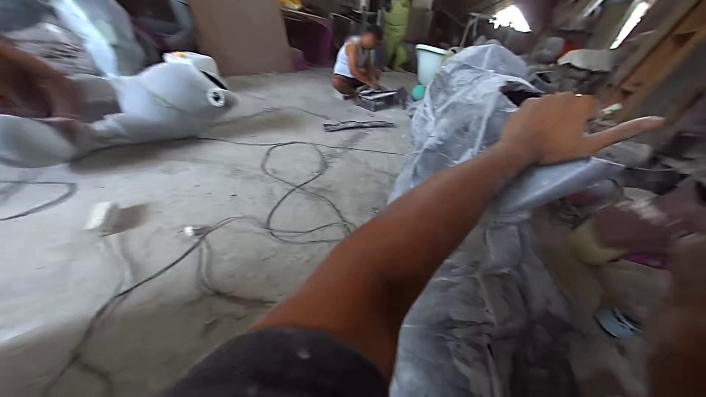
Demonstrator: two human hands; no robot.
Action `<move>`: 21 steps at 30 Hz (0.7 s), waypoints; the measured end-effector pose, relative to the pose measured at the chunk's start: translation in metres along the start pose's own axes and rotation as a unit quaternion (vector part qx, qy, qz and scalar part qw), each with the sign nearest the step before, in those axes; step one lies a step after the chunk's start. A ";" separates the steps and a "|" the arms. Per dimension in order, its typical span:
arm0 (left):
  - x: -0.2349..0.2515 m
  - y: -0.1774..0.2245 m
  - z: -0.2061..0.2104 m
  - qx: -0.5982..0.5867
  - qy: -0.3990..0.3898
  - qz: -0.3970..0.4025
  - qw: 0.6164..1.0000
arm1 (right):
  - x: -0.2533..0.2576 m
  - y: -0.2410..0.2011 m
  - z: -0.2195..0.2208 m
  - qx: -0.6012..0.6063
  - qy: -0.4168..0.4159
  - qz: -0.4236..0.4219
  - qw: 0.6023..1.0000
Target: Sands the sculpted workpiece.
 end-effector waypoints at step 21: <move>0.004 0.013 0.025 0.068 0.038 0.071 0.994 | -0.139 -0.039 0.033 -0.282 -0.366 -0.084 0.883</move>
Point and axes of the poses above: each hand's wrist, its own x-axis towards the middle knuckle, its own z-axis out of the palm, y = z × x, the point moved 4 cm from there along x, towards the middle knuckle, and after that the axes turned 9 degrees about -x, right-handed, at the moved point
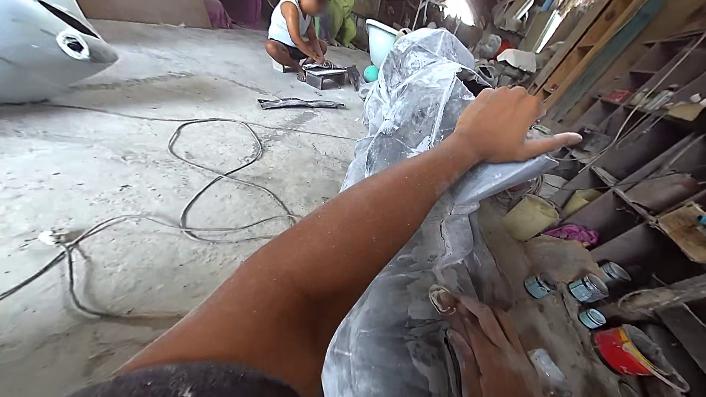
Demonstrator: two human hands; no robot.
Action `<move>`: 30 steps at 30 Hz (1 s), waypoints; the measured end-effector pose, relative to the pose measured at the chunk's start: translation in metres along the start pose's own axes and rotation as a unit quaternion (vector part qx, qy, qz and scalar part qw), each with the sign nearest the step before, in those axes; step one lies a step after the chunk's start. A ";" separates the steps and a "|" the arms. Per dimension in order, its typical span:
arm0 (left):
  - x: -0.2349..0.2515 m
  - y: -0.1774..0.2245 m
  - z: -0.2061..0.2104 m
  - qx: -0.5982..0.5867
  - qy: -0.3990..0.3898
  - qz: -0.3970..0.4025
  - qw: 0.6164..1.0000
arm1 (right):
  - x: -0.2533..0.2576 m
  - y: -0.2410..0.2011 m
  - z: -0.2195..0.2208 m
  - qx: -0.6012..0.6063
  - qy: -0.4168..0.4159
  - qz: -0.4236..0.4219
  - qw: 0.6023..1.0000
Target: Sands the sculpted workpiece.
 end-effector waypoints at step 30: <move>0.007 0.012 0.014 -0.021 0.035 0.022 0.999 | 0.002 0.042 -0.005 -0.027 -0.011 -0.064 0.998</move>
Point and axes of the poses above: each hand's wrist, its own x-axis towards the middle knuckle, its own z-axis out of the palm, y = z × x, the point moved 4 cm from there along x, towards the middle knuckle, and after that the axes turned 9 degrees about -x, right-handed, at the moved point
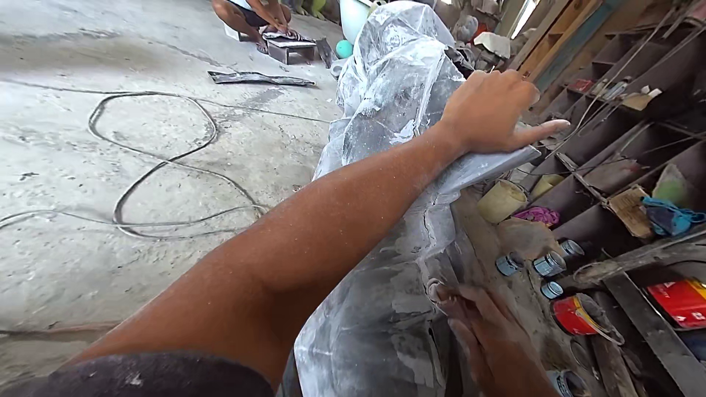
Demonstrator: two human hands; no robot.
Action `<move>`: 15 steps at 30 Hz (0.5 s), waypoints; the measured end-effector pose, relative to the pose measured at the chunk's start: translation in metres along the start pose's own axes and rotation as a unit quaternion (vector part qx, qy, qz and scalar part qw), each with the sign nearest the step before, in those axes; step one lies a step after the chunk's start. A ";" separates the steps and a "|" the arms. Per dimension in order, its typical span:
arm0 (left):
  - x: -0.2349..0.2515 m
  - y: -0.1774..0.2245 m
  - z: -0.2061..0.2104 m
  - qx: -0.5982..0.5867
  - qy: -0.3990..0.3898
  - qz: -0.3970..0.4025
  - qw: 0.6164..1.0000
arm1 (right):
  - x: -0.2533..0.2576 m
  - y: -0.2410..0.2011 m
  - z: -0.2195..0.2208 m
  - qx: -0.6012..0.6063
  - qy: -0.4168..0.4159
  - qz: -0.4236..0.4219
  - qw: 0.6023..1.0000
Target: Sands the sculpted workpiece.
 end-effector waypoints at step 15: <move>-0.003 0.001 0.000 -0.012 -0.001 0.009 1.000 | 0.026 0.000 0.021 0.027 -0.008 0.037 0.999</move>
Point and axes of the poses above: each hand's wrist, its own x-axis towards the middle knuckle, its own z-axis out of the palm, y = z × x, the point moved 4 cm from there along x, towards the middle knuckle, and after that the axes turned 9 degrees about -x, right-handed, at the moved point
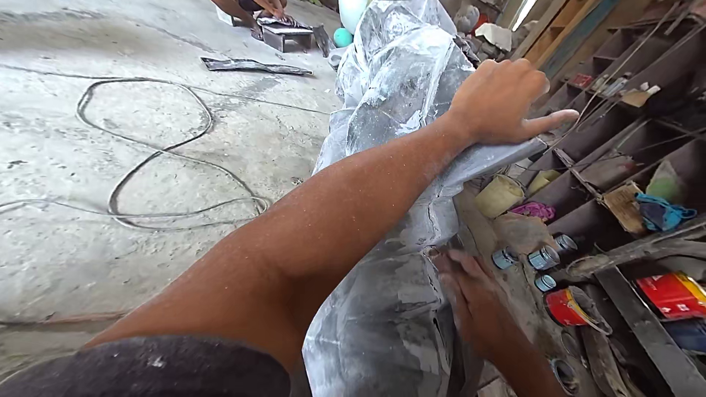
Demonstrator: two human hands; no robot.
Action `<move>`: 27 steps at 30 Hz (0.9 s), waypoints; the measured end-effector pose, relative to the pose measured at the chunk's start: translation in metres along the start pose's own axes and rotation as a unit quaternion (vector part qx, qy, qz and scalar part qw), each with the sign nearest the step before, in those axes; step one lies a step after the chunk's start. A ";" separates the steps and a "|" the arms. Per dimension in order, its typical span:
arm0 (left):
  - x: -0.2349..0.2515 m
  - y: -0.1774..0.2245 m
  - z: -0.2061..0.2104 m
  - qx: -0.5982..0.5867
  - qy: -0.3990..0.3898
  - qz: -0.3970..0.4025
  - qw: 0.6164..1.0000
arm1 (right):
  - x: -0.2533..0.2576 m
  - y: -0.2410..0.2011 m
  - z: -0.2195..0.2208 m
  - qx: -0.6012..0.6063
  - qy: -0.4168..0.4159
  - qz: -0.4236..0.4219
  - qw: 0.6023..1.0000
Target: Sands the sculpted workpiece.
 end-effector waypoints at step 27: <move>0.003 0.001 0.009 -0.013 0.028 0.019 0.999 | -0.006 0.031 -0.018 0.135 -0.081 0.043 0.987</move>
Point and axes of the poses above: each hand's wrist, its own x-axis towards the middle knuckle, its own z-axis out of the palm, y = z × x, the point moved 4 cm from there along x, towards the middle knuckle, and after that the axes turned 9 degrees about -x, right-handed, at the moved point
